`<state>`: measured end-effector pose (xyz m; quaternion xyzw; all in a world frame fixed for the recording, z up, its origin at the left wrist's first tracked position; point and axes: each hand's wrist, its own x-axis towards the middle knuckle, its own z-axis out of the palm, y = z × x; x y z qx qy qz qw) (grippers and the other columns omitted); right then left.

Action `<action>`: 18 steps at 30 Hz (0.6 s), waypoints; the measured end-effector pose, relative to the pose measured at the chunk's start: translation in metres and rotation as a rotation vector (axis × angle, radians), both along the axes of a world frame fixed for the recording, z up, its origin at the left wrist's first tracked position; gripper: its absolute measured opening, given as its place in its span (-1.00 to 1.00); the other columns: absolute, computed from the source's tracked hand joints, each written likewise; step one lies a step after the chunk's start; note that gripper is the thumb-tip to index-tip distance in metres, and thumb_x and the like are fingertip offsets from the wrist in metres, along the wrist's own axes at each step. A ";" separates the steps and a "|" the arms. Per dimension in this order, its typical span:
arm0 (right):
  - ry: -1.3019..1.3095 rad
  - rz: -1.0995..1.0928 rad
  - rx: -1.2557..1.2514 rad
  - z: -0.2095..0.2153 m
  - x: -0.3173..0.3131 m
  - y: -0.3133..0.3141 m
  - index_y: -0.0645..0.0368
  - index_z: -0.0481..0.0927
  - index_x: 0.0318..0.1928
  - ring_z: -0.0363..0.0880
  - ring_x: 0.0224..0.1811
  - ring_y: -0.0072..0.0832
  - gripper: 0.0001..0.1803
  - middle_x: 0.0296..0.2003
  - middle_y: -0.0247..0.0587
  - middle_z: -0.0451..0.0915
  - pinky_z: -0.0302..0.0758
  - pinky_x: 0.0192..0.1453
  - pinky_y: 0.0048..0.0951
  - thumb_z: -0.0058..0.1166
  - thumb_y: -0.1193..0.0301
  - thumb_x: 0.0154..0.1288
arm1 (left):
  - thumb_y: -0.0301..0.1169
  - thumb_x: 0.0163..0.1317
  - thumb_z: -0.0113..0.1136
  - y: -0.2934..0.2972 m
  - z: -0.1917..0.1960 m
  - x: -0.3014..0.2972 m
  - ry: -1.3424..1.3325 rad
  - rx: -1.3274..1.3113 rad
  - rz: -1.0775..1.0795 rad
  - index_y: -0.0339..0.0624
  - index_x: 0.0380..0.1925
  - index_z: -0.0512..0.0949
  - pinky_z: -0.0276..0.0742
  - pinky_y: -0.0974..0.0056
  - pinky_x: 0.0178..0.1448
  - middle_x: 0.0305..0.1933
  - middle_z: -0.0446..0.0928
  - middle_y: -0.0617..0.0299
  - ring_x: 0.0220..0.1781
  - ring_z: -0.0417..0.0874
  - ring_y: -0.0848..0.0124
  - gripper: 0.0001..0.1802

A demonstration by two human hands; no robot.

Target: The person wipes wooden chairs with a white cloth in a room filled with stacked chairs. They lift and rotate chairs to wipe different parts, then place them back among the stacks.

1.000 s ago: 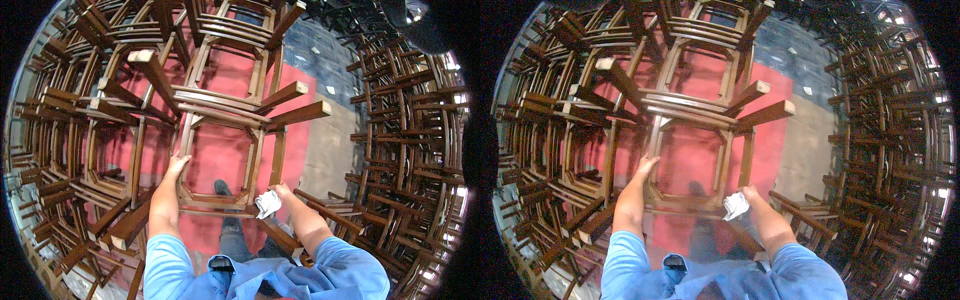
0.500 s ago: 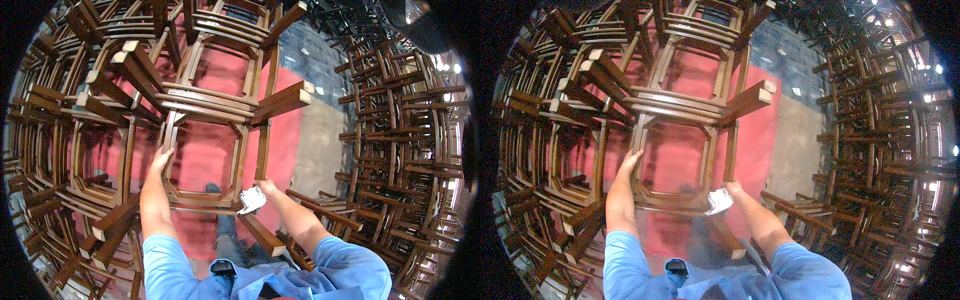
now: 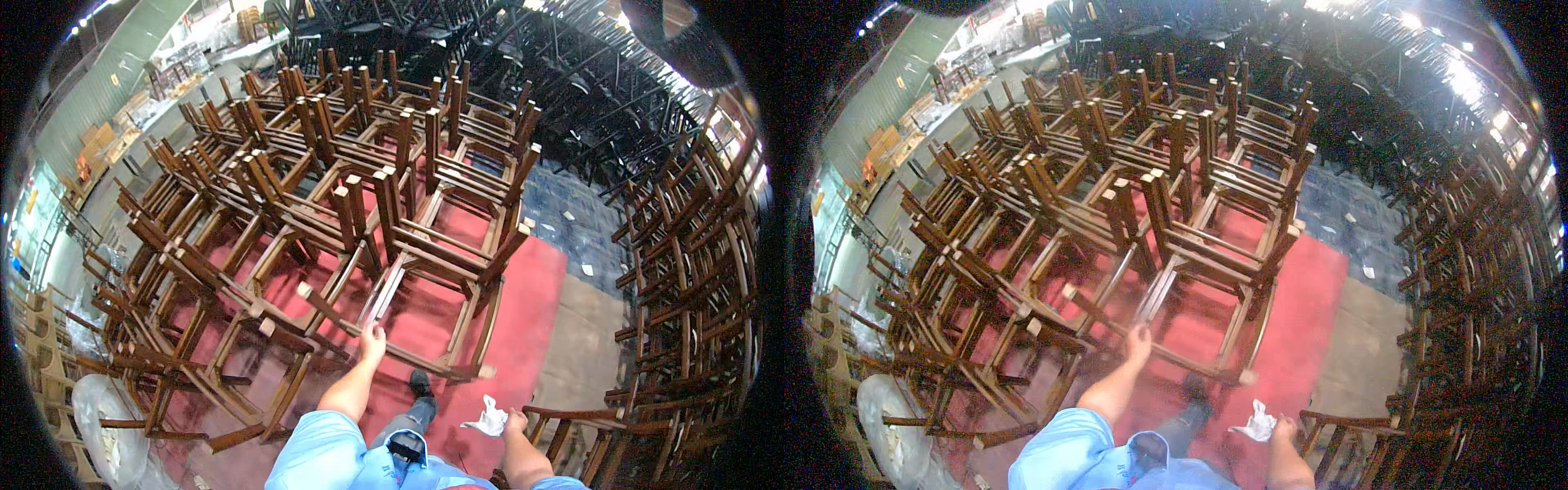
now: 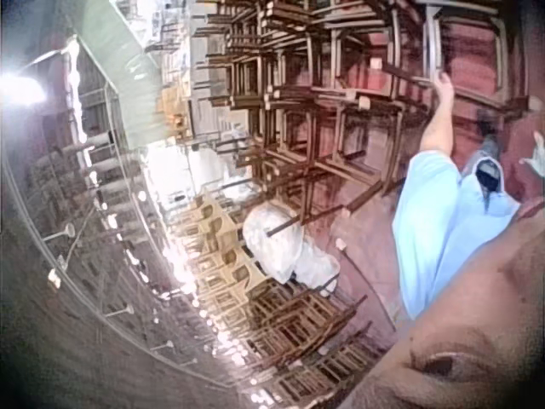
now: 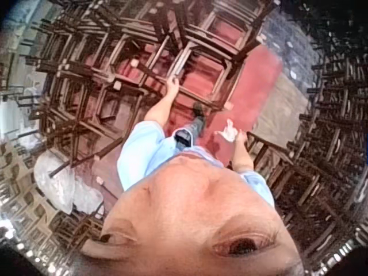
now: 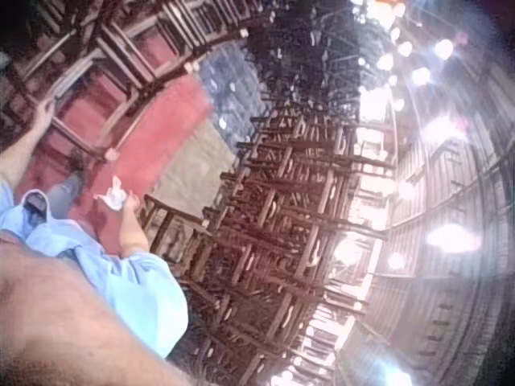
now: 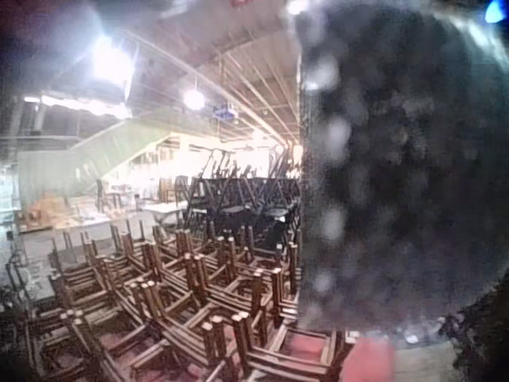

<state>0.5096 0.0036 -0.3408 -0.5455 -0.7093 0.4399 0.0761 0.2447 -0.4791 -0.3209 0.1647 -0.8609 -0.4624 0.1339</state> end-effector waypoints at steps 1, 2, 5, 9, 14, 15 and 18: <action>-0.024 0.038 0.064 -0.005 0.037 0.007 0.31 0.70 -0.30 0.64 -0.31 -0.28 -0.69 -0.35 -0.02 0.70 0.56 -0.14 -0.20 0.34 0.26 0.17 | -0.33 0.21 0.22 0.006 0.010 0.029 -0.039 -0.040 -0.011 -0.25 -0.11 0.63 0.58 0.09 0.06 -0.17 0.68 -0.05 -0.09 0.70 0.11 -0.70; -0.062 0.066 0.138 -0.004 0.078 0.016 0.31 0.70 -0.32 0.65 -0.30 -0.28 -0.69 -0.34 -0.01 0.70 0.57 -0.12 -0.20 0.33 0.25 0.18 | -0.31 0.19 0.23 0.013 0.016 0.069 -0.143 0.072 -0.016 -0.22 -0.12 0.64 0.58 0.09 0.06 -0.19 0.69 -0.05 -0.09 0.71 0.10 -0.70; -0.132 0.139 0.067 0.081 0.140 -0.072 0.30 0.66 -0.25 0.64 -0.27 -0.30 -0.78 -0.32 -0.03 0.70 0.57 -0.10 -0.23 0.31 0.37 0.22 | -0.24 0.14 0.25 -0.026 0.012 0.161 -0.376 0.018 -0.011 -0.16 -0.20 0.70 0.60 0.09 0.08 -0.21 0.71 -0.01 -0.09 0.73 0.11 -0.70; -0.283 0.216 0.277 0.086 0.269 -0.108 0.18 0.72 -0.17 0.67 -0.09 -0.07 -0.66 -0.15 0.04 0.71 0.56 0.02 -0.13 0.34 0.20 0.14 | -0.23 0.00 0.25 -0.077 -0.002 0.187 -0.580 0.158 -0.240 -0.07 -0.35 0.77 0.65 0.11 -0.03 -0.29 0.74 0.03 -0.21 0.76 0.13 -0.74; -0.633 0.246 0.205 0.064 0.418 -0.171 0.19 0.75 -0.27 0.66 -0.08 0.01 -0.58 -0.15 0.12 0.69 0.55 0.07 -0.02 -0.02 0.12 0.22 | -0.27 0.23 0.27 -0.083 0.020 0.191 -0.983 0.419 -0.412 -0.11 -0.29 0.58 0.46 0.16 -0.56 -0.59 0.49 0.25 -0.64 0.50 0.32 -0.82; -0.742 -0.013 0.144 0.046 0.534 -0.180 0.18 0.73 -0.15 0.68 -0.06 -0.03 -0.58 -0.11 0.08 0.70 0.56 0.06 -0.05 -0.05 0.13 0.34 | -0.26 0.26 0.25 -0.013 0.030 0.227 -1.104 0.421 -0.636 -0.14 -0.19 0.57 0.47 0.16 -0.56 -0.54 0.53 0.22 -0.63 0.51 0.31 -0.78; -0.643 -0.157 -0.144 0.053 0.454 -0.272 0.18 0.75 -0.15 0.68 0.00 -0.07 -0.60 -0.09 0.01 0.70 0.57 0.10 -0.11 0.03 0.20 0.17 | -0.23 0.29 0.27 -0.107 0.015 0.153 -1.062 0.324 -0.930 -0.10 -0.08 0.52 0.56 0.13 -0.39 -0.37 0.58 0.21 -0.41 0.61 0.27 -0.70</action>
